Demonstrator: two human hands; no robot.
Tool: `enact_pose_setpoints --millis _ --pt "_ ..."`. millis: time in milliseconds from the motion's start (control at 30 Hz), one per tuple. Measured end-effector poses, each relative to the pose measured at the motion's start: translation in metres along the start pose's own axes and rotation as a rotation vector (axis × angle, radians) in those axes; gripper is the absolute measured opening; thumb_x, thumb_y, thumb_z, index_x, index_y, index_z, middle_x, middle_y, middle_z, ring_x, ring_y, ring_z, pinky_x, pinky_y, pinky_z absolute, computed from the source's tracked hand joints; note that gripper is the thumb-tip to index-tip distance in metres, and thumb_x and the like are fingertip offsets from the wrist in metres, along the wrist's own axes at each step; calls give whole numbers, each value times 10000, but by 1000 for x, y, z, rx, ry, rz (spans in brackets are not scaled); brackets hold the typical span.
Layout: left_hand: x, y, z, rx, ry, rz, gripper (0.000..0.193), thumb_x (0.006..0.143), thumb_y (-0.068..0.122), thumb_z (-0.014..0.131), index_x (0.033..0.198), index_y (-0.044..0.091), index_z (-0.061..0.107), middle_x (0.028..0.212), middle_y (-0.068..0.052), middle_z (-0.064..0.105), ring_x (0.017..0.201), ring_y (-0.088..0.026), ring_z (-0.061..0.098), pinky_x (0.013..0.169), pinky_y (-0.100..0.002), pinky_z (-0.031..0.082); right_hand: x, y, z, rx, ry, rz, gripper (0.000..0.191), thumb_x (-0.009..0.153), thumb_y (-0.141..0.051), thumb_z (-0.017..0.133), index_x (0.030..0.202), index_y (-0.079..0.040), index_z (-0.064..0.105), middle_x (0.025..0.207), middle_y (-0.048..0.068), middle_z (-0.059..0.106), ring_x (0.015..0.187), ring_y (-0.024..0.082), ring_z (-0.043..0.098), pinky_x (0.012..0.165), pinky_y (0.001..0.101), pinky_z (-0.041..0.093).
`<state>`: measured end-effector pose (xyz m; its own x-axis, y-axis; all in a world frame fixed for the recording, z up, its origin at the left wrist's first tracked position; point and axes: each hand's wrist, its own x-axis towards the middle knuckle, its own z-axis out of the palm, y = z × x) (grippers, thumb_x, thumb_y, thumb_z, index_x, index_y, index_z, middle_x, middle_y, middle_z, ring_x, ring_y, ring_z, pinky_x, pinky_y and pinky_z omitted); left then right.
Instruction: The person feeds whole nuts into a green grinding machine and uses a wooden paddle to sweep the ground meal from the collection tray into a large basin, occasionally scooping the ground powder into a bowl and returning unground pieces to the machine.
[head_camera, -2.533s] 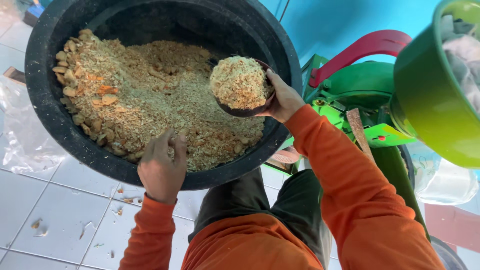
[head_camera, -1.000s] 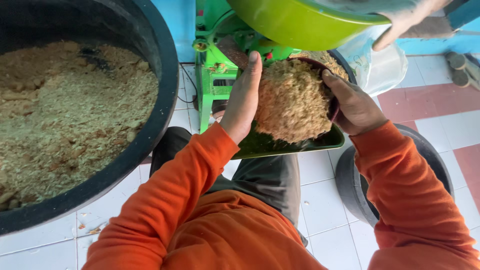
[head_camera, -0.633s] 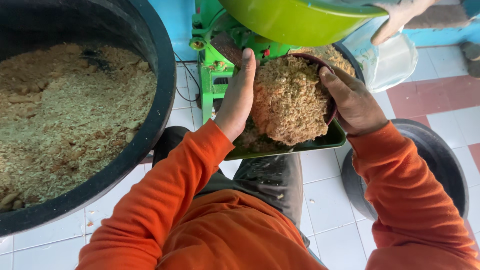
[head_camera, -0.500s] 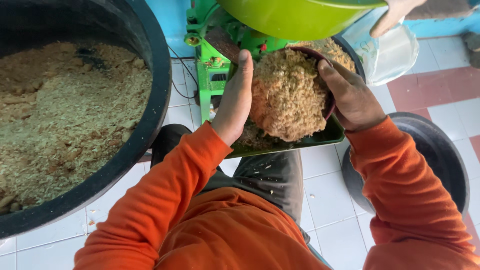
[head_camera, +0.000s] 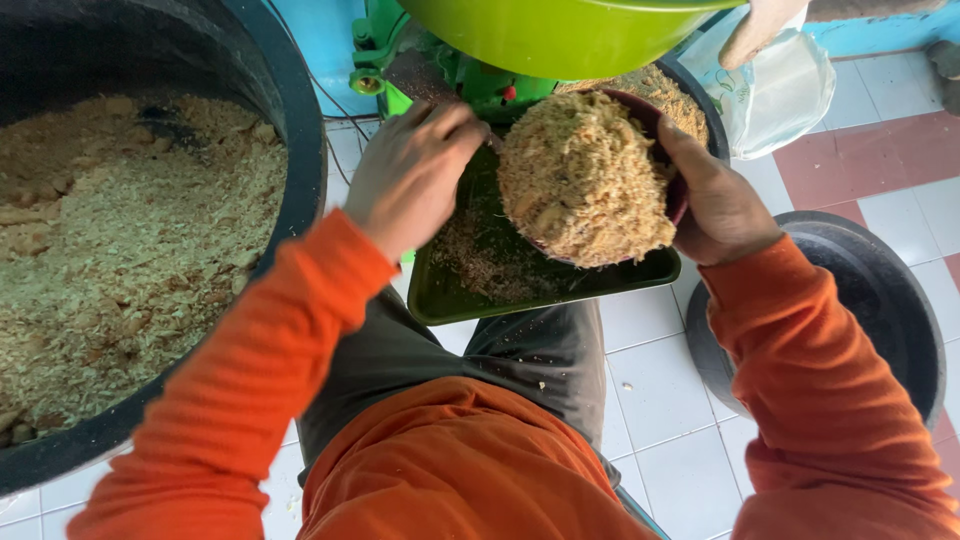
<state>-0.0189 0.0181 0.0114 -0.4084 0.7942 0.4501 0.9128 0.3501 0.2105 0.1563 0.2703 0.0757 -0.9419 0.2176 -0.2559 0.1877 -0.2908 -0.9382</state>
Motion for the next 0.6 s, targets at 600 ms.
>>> enact_pose_setpoints --millis 600 --pt "40 -47 26 566 -215 290 305 949 147 594 1224 17 624 1018 -80 689 991 -212 699 726 -314 575 -36 -23 9 32 -31 -102 641 1063 -410 526 1591 -63 417 1524 103 544 1367 224 556 1151 416 465"
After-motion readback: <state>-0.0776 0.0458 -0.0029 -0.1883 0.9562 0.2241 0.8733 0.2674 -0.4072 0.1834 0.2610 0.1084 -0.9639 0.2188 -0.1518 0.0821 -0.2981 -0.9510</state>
